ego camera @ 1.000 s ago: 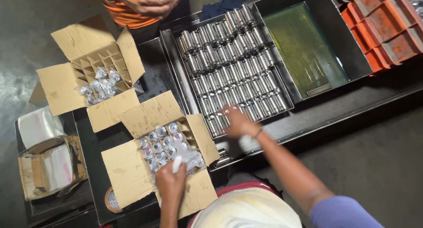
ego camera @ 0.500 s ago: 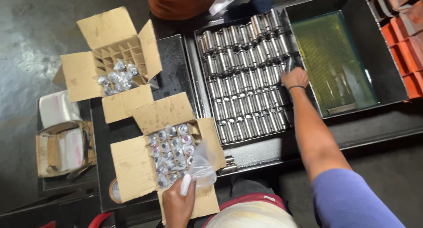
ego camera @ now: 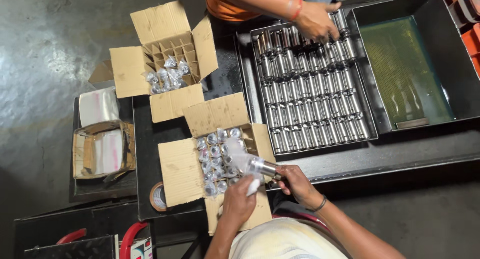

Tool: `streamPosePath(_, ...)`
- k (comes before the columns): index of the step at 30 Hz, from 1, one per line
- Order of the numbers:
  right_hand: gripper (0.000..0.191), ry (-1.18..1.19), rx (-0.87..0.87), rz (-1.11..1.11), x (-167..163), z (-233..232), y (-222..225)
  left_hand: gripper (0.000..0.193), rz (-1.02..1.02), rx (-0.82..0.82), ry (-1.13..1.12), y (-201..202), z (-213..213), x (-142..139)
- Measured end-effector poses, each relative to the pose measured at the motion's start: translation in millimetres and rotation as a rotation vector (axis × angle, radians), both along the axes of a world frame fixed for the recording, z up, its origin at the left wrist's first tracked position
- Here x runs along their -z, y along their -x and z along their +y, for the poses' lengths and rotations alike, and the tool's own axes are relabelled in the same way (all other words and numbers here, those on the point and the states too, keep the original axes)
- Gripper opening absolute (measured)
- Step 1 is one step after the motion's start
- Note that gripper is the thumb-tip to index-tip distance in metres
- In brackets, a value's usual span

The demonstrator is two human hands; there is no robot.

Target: The person wraps cylindrical metal components in plastic bags and places the wrapped parts into compartmented cardboard boxes. They continue bagging parts from a metal tray, briefly carry a packed box across the floor, and resume wrapping and boxing parts.

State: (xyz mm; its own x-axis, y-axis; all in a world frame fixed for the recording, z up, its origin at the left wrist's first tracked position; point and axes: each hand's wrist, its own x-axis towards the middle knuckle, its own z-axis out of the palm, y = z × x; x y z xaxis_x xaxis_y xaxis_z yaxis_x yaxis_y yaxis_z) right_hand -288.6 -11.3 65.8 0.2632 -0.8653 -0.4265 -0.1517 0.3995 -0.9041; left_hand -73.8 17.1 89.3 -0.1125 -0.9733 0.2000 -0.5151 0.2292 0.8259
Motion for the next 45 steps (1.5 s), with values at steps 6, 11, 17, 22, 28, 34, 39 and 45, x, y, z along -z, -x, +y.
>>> streamPosePath(6,0.034,0.755,-0.177,0.3,-11,2,-5,0.008,0.296,0.023,-0.446,12,1,30)
streamPosePath(11,0.038,-0.493,0.01,-0.77,42,9,-23,0.011,1.287,-0.082,-0.916,-11,-21,67)
streamPosePath(17,0.043,0.152,-0.392,0.299,15,44,21,0.025,0.674,-0.18,-0.718,-57,0,94)
streamPosePath(22,0.036,0.812,-0.023,0.525,-4,13,17,0.021,0.937,-0.426,-0.786,-51,10,92)
streamPosePath(28,0.023,0.693,-0.466,0.965,50,-68,-10,0.021,0.948,-0.361,-0.79,-29,-2,82)
streamPosePath(34,0.018,0.857,-0.633,1.34,90,-84,-27,0.027,0.973,-0.362,-0.77,-25,-9,78)
streamPosePath(39,0.026,0.688,-0.711,1.092,96,-110,-38,0.027,0.962,-0.389,-0.739,-31,-9,75)
streamPosePath(45,0.059,0.734,-0.657,0.967,63,-122,3,0.023,1.002,-0.462,-0.683,-48,-7,76)
